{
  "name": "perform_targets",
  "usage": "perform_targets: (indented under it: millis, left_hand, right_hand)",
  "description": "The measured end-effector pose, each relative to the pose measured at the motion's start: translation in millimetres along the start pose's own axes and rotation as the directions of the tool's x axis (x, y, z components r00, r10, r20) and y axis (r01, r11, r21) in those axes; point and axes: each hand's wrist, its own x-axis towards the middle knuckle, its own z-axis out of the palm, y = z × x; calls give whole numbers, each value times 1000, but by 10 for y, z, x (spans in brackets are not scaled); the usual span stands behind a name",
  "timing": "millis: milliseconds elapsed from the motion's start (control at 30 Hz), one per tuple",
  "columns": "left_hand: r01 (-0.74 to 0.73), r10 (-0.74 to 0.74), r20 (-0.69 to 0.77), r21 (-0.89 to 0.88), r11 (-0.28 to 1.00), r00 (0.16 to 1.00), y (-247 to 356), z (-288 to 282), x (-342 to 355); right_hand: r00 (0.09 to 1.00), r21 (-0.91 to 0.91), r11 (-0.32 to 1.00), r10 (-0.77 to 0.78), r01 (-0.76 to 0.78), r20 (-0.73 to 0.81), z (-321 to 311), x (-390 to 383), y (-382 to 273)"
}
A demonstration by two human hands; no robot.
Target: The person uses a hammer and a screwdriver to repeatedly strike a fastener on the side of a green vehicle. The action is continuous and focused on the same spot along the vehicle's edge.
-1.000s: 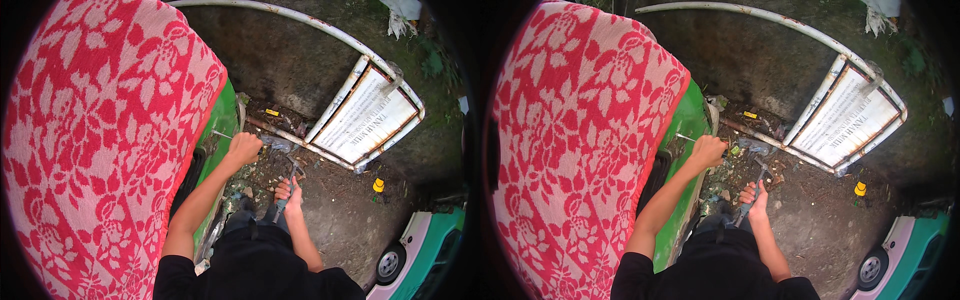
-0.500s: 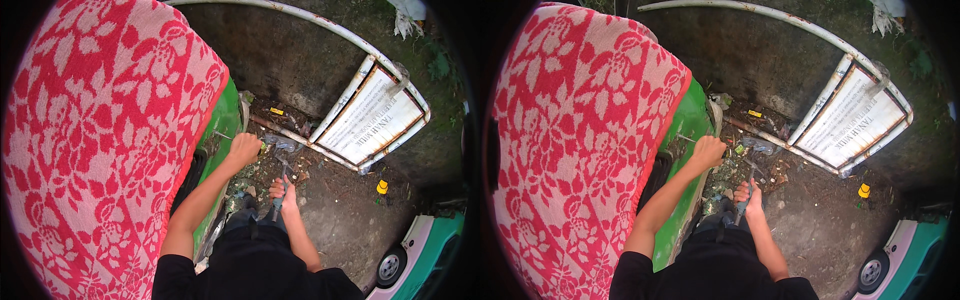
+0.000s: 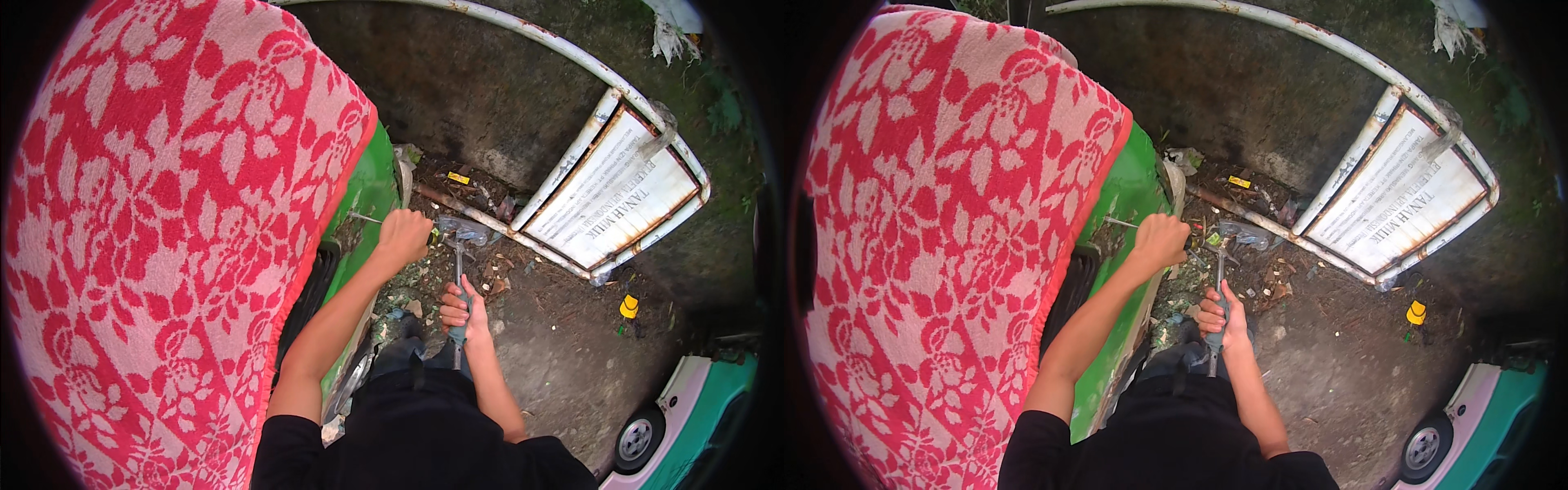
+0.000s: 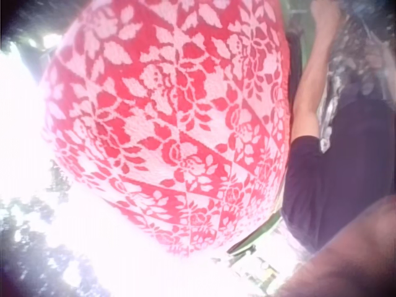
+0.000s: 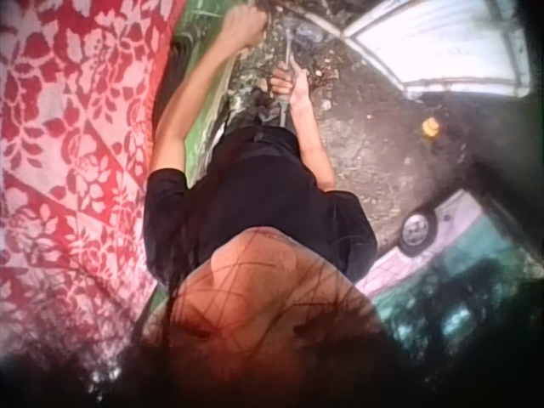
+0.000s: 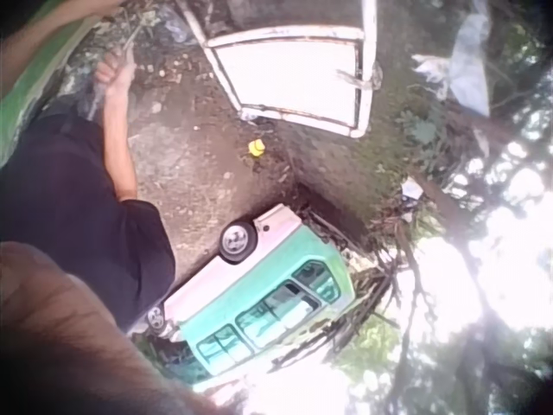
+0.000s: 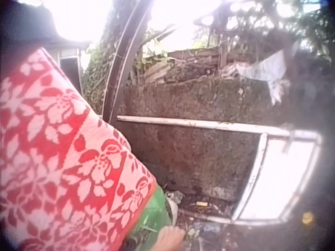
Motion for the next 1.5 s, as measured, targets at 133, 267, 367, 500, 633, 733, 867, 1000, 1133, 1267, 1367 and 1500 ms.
perform_targets:
  millis: [133, 267, 367, 500, 633, 733, 867, 1000, 1133, 1267, 1367, 1500]
  left_hand:
    - [-16, 16, -8, -1, 1000, 1000, -31, 50, -10]
    - [-27, 26, -49, -29, 999, 998, -9, 48, 9]
    - [-31, 27, -66, -66, 997, 997, 3, -26, -2]
    - [-35, 28, -75, -94, 995, 997, 16, -58, -33]
    - [-52, 46, -70, -86, 995, 996, 21, -7, -94]
    - [-39, 33, -74, -81, 996, 997, 21, 60, -74]
    - [-33, 29, -52, -81, 996, 998, 14, 91, 10]
    - [-34, 30, -91, -46, 998, 995, 8, -66, -39]
    - [-72, 58, -143, -96, 993, 988, 13, -265, -129]
    - [-88, 68, -159, -120, 989, 985, 11, -16, -59]
    - [-109, 83, -194, -127, 986, 977, 28, 94, -29]
    - [-139, 104, -260, -122, 983, 960, 27, 128, -44]
  right_hand:
    - [968, 176, 965, -161, 196, -194, -103, -128, -101]
    - [916, 215, 924, -239, 317, -322, -180, -141, -124]
    - [988, 113, 987, -104, 117, -117, -117, -57, -49]
    - [998, -29, 999, -17, 18, 62, 85, -75, -9]
    - [991, 62, 990, -125, 127, -37, -84, -218, -207]
    - [982, 70, 982, -167, 174, -87, -160, -382, -261]
    - [980, 81, 982, -161, 171, -117, -195, -444, -247]
    - [986, 64, 989, -129, 136, -105, -221, -379, -241]
    - [990, 47, 993, -105, 110, -90, -227, -305, -220]
    - [992, 57, 995, -79, 85, -96, -190, -258, -205]
    - [992, 50, 995, -85, 90, -95, -193, -297, -219]
    - [991, 49, 992, -110, 114, -82, -205, -348, -277]
